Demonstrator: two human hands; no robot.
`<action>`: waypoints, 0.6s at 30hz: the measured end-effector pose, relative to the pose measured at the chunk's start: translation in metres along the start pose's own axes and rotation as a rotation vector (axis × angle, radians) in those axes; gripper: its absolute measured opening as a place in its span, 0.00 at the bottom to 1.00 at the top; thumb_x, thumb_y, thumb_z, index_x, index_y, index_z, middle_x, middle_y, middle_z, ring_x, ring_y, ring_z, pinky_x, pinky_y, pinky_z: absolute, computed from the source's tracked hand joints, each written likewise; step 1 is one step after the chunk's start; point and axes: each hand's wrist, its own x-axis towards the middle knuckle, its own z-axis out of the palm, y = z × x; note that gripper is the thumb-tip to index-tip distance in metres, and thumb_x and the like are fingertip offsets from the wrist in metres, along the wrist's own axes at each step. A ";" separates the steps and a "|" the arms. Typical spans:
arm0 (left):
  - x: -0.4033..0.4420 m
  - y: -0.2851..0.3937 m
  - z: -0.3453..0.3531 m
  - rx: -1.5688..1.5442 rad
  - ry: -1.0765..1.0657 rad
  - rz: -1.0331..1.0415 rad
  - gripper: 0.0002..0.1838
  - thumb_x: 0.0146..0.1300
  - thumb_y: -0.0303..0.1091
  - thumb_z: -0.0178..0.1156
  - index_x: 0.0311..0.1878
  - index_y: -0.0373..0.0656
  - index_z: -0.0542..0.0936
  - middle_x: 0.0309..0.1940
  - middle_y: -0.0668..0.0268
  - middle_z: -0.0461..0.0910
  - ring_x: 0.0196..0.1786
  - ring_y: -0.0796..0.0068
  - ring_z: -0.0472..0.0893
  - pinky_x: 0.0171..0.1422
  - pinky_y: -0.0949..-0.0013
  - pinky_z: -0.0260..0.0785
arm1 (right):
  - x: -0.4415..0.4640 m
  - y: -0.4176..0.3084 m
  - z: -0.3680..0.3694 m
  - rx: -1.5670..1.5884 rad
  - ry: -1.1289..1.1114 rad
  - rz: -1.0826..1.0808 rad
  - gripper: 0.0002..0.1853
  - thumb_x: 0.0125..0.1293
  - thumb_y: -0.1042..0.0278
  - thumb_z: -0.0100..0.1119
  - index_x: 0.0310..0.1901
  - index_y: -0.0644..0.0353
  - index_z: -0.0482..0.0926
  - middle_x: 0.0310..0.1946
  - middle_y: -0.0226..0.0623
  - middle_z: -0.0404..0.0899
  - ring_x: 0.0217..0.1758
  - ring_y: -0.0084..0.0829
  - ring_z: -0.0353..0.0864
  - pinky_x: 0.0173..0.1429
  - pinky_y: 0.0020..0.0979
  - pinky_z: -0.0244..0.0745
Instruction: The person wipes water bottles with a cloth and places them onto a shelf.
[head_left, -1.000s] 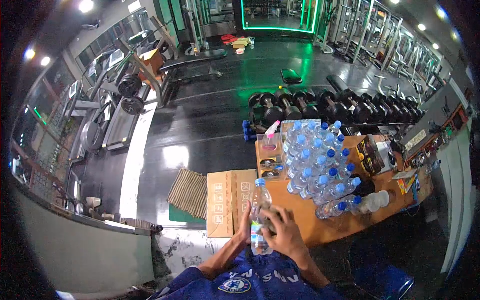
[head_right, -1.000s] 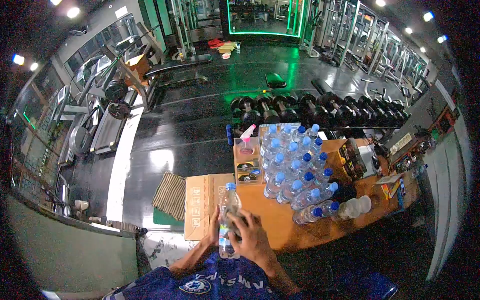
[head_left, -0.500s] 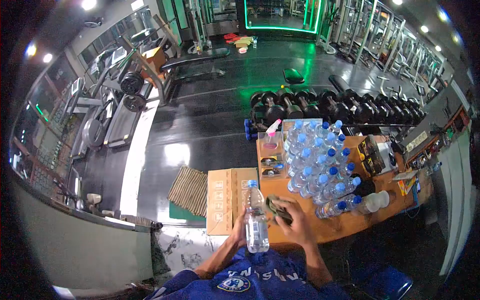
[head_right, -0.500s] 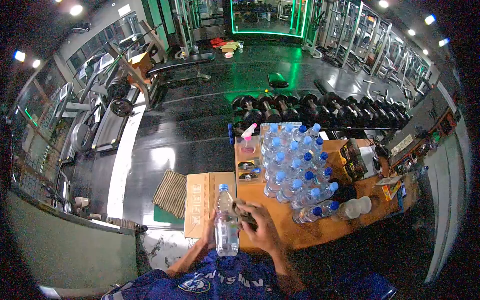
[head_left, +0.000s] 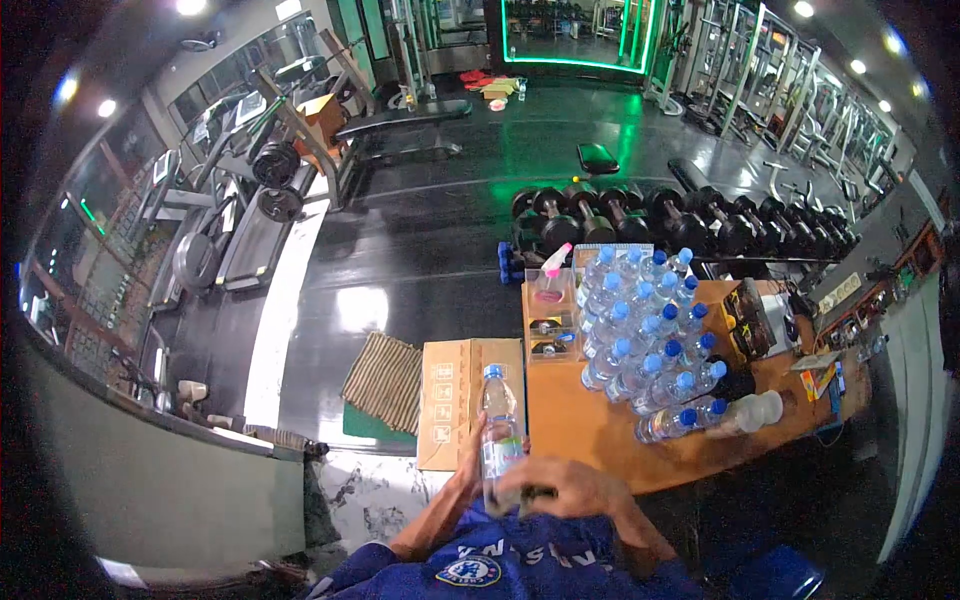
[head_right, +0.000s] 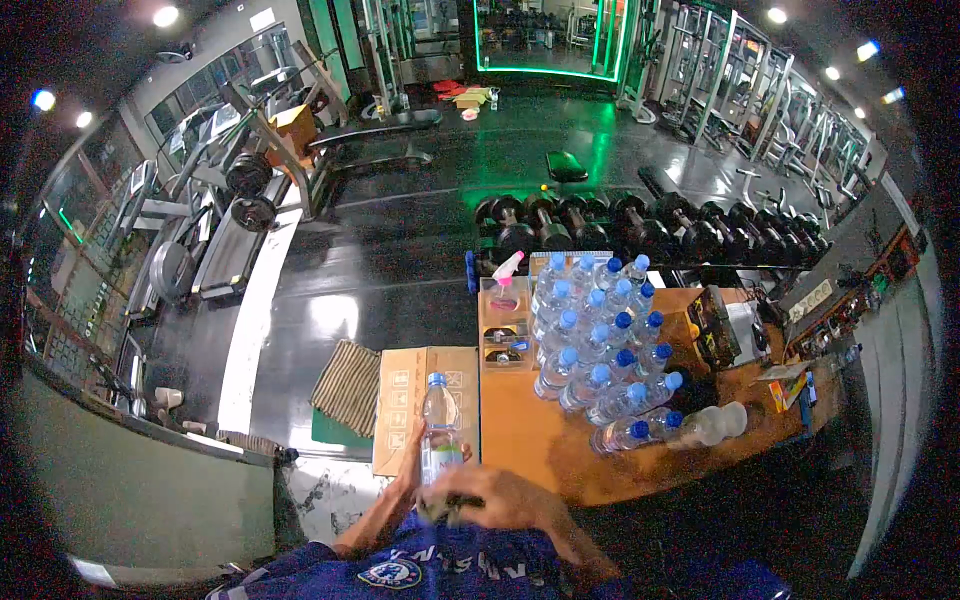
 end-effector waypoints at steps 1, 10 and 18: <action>-0.011 0.004 0.032 0.144 0.227 0.004 0.37 0.63 0.67 0.42 0.57 0.40 0.69 0.44 0.52 0.77 0.46 0.59 0.79 0.49 0.56 0.75 | 0.005 0.003 -0.003 -0.133 0.153 -0.005 0.23 0.53 0.70 0.62 0.53 0.47 0.75 0.54 0.33 0.73 0.57 0.38 0.72 0.58 0.40 0.71; -0.019 -0.007 0.038 0.220 0.244 0.122 0.33 0.65 0.64 0.41 0.55 0.45 0.73 0.42 0.61 0.78 0.44 0.67 0.79 0.49 0.61 0.74 | 0.015 -0.002 0.025 -0.550 0.240 0.169 0.22 0.51 0.70 0.60 0.51 0.45 0.76 0.51 0.29 0.73 0.50 0.39 0.73 0.51 0.38 0.75; -0.003 -0.008 0.007 0.043 0.195 0.032 0.34 0.63 0.66 0.44 0.56 0.45 0.69 0.45 0.56 0.77 0.45 0.60 0.79 0.49 0.54 0.75 | -0.007 0.020 -0.001 0.122 0.058 -0.028 0.20 0.52 0.71 0.61 0.50 0.51 0.77 0.51 0.31 0.76 0.52 0.38 0.75 0.59 0.39 0.70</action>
